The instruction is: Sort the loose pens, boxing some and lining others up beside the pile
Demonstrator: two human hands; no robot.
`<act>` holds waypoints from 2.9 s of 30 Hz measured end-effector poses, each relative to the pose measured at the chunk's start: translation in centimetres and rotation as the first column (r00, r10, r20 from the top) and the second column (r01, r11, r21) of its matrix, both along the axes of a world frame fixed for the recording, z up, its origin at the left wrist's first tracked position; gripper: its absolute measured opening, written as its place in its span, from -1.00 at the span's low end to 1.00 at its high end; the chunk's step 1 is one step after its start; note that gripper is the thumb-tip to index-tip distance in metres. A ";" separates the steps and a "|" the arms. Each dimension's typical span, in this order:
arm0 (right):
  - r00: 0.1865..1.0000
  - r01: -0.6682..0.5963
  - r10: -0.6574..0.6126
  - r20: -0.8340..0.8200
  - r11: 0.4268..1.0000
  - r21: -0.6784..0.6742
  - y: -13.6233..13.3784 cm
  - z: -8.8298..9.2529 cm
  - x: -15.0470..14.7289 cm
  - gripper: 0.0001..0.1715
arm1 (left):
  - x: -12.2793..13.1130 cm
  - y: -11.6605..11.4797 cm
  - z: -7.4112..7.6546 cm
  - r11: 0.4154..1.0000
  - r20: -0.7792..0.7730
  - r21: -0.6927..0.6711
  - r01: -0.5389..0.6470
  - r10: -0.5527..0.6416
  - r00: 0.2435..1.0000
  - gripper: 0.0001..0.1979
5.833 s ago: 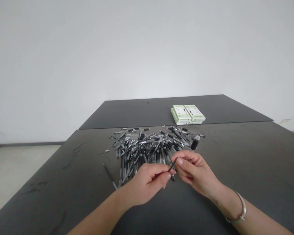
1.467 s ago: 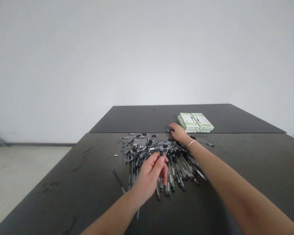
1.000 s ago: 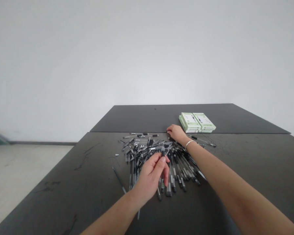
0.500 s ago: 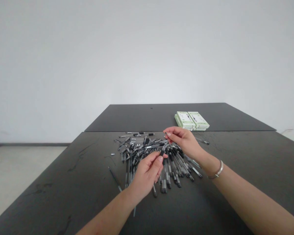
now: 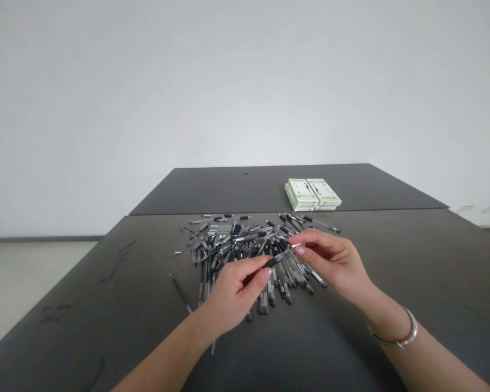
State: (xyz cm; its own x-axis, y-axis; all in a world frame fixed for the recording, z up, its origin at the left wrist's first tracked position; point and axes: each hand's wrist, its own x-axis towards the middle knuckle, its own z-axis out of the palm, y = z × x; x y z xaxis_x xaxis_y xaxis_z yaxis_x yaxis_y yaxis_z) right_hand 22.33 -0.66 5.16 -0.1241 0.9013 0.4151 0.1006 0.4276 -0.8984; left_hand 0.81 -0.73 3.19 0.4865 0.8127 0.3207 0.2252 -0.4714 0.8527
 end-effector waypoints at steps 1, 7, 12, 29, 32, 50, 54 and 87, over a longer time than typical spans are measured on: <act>1.000 -0.005 0.005 0.025 1.000 0.018 -0.1 0.1 0.1 -0.86 | 0.0 0.0 0.0 1.000 -0.014 0.021 -0.001 0.001 1.000 -0.70; 0.990 -0.045 0.031 0.136 0.994 0.104 -0.1 0.2 0.3 -0.85 | 0.0 0.0 0.0 0.996 -0.059 0.089 -0.013 0.018 0.998 -0.72; 0.979 -0.068 0.046 0.201 0.992 0.107 -0.3 0.4 0.4 -0.86 | 0.0 0.0 0.1 0.997 -0.078 0.081 -0.007 0.013 0.997 -0.73; 0.937 -0.132 0.072 0.342 0.979 0.156 -0.7 0.8 0.6 -0.83 | 0.0 -0.1 -0.3 0.991 -0.157 0.136 -0.010 0.031 0.987 -0.71; 0.918 -0.136 0.069 0.390 0.980 0.146 -0.7 0.8 0.6 -0.84 | 0.0 -0.2 -0.3 0.980 -0.212 0.199 -0.021 0.064 0.975 -0.69; 0.818 -0.123 -0.001 0.575 0.976 0.177 -0.2 -0.1 0.8 -0.84 | 0.3 -0.5 -0.4 0.798 -0.303 0.599 -0.071 0.307 0.902 -0.74; 0.822 -0.137 0.037 0.568 0.981 0.134 -0.3 0.1 1.0 -0.74 | 0.3 -0.5 -0.3 0.801 -0.311 0.596 -0.057 0.295 0.903 -0.74; 0.970 -0.075 0.090 0.228 0.994 -0.075 -0.1 -1.0 0.3 -0.81 | -0.2 0.3 -0.9 0.754 -0.156 0.636 -0.163 0.333 0.930 -0.67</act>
